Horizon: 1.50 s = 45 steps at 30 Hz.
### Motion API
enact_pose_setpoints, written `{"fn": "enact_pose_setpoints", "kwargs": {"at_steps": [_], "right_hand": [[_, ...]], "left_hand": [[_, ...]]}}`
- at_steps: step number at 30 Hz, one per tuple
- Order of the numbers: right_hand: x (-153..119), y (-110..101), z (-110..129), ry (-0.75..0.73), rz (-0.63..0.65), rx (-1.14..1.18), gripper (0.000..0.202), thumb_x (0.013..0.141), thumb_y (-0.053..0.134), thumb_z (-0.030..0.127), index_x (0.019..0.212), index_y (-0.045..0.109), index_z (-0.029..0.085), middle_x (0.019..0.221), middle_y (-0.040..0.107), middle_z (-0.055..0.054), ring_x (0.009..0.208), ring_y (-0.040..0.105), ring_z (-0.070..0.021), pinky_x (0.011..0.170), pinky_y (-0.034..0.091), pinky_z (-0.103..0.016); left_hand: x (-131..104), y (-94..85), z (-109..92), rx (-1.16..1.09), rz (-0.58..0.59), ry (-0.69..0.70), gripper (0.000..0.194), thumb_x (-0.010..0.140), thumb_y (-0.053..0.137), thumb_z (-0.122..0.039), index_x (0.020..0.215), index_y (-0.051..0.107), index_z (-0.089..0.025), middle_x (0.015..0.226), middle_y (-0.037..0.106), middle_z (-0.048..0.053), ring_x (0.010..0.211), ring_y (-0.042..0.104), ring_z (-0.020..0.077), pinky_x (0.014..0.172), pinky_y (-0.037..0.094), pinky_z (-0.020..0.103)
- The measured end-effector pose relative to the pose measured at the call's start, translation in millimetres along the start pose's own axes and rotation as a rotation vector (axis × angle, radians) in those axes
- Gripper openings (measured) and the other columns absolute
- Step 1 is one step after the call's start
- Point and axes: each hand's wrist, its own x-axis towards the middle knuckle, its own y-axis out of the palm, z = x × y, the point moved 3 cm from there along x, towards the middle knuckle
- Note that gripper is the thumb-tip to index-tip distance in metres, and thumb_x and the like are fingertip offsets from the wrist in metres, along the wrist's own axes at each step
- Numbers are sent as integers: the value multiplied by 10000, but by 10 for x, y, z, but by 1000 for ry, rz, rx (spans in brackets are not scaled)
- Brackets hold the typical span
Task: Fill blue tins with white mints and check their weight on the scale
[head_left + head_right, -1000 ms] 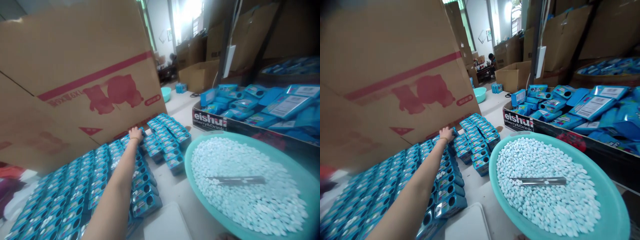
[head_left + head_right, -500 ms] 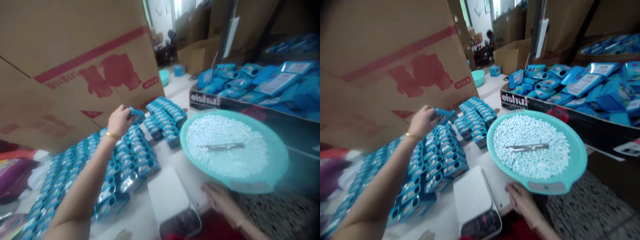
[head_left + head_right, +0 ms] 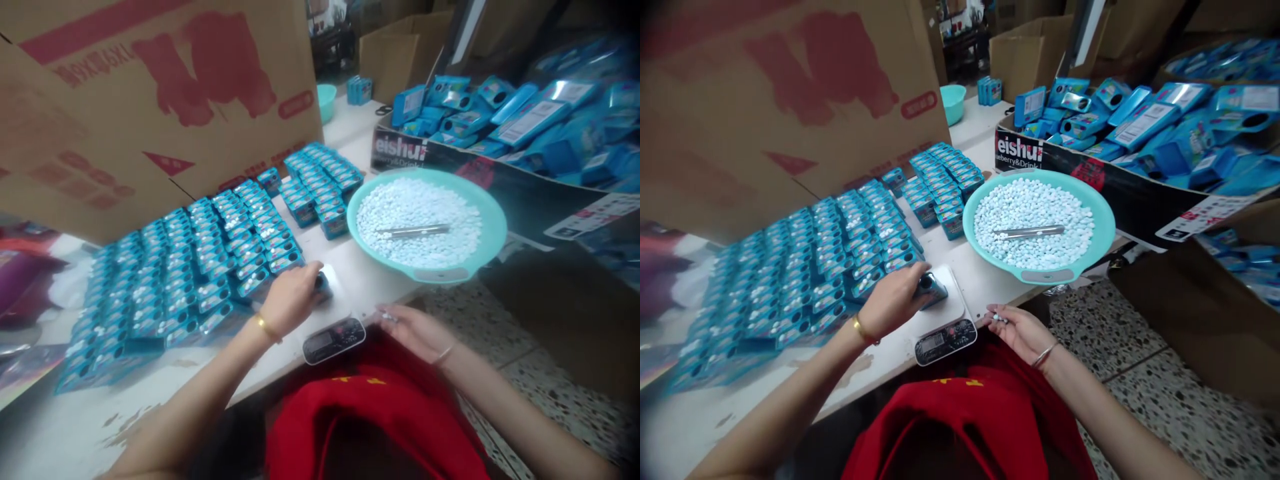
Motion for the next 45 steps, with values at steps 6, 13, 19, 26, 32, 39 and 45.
{"fn": "enact_pose_setpoints", "kwargs": {"at_steps": [6,13,19,26,32,39,45], "right_hand": [[-158,8,21,-56,85,-245,54,830,624,122,824,674,102,816,688,-88,716,654,-113,650,542,-189],[-223,226,185,-98,193,-615,243,711,768,305,820,670,111,671,633,-13,576,536,-71,534,430,-196],[-235,787,488,-266,263,-963,184,736,723,266,837,659,127,544,603,22,474,480,-61,477,354,-198],[-122,1514,619,-517,425,-1252,17,735,690,133,746,678,137,459,572,45,404,455,-56,425,331,-186],[27,1798,543,-718,414,-1464,181,668,673,-8,601,655,160,430,511,77,418,445,-49,461,308,-188],[63,1761,578,-703,397,-1584,110,730,650,73,656,683,147,391,511,70,390,468,-69,466,329,-206],[63,1715,600,-647,409,-1510,88,721,663,76,670,693,141,393,537,65,372,489,-65,422,349,-189]], "left_hand": [[-348,-212,163,-179,-296,-35,303,876,574,-375,1115,574,-187,1095,647,94,1017,604,221,888,480,372],[-1174,485,534,-340,-477,-396,200,899,528,-348,953,612,-174,901,657,52,844,618,167,807,490,305],[-1566,1288,577,-335,-437,-540,218,909,477,-338,988,584,-166,966,625,97,932,584,216,854,483,388],[-1607,1407,486,-218,-526,-504,196,903,483,-299,1012,591,-176,1010,596,121,956,550,246,850,460,429],[-1625,1433,514,-245,-544,-494,199,903,480,-289,1022,588,-172,1024,594,122,954,544,242,852,449,412],[-1623,1428,504,-268,-539,-527,207,897,484,-303,1006,603,-174,1021,600,116,949,548,240,846,451,409],[-1625,1442,513,-301,-536,-547,221,891,494,-318,1016,603,-172,1016,603,121,964,559,248,863,452,419]]}}
